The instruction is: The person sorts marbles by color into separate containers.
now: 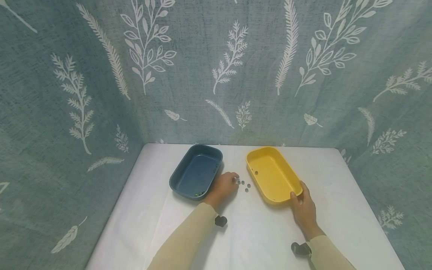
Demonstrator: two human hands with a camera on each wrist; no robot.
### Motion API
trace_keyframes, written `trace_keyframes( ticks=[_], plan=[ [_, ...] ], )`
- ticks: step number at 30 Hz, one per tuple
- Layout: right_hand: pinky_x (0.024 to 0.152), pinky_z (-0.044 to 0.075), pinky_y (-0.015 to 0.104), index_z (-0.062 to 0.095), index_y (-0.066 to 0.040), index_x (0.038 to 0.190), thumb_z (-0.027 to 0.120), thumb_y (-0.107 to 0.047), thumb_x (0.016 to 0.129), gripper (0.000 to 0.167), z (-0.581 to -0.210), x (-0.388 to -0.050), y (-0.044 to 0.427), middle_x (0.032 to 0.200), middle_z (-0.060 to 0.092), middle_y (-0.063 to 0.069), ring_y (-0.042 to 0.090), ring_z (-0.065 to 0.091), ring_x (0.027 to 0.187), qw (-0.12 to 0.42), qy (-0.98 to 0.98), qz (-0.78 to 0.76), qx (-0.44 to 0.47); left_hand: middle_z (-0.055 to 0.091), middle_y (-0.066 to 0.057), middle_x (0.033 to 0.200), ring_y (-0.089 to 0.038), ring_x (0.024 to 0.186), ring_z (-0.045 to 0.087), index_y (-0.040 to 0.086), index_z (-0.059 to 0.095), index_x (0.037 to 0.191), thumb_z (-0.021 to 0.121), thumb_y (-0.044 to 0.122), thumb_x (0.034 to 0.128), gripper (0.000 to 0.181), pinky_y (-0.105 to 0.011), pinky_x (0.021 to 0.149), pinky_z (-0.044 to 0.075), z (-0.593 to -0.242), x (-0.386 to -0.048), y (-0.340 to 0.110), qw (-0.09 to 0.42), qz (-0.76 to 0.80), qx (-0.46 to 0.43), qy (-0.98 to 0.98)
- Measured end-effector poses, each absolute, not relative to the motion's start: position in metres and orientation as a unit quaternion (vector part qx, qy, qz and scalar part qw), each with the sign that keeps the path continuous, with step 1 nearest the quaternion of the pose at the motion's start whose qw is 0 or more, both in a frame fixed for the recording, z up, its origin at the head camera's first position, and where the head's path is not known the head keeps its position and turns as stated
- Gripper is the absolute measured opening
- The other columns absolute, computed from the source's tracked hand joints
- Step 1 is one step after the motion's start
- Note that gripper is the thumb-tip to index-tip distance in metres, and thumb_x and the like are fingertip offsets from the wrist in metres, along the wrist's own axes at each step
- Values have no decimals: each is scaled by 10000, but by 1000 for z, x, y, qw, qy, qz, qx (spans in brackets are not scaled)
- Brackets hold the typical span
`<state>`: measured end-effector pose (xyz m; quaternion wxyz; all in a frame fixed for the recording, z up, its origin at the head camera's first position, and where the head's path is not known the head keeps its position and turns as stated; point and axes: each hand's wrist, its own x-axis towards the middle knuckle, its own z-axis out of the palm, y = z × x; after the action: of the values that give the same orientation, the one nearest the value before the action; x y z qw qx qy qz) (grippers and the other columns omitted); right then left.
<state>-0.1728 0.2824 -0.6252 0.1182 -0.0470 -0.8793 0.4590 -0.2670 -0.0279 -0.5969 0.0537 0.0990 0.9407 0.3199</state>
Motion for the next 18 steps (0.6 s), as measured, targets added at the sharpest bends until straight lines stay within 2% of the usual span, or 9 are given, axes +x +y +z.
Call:
trace_keyframes(
  ticks=[8,18],
  plan=[
    [1070,260,636,186,-186,1561,503,-377,1015,660,-625,-173,283,1525,335,194,441,318,1366,114,-882,454,-54,588,88,862,-153,893,597,173,729,961,735,230,848,127,-348,877,496,-599,-266,-23,67,326,76,940],
    [1070,260,637,181,-183,1561,496,-374,1018,656,-625,-173,283,1523,336,195,442,318,1366,115,-883,451,-56,660,55,950,-181,996,623,165,710,978,721,204,869,116,-343,920,491,-598,-261,-25,47,325,90,940]
  ],
)
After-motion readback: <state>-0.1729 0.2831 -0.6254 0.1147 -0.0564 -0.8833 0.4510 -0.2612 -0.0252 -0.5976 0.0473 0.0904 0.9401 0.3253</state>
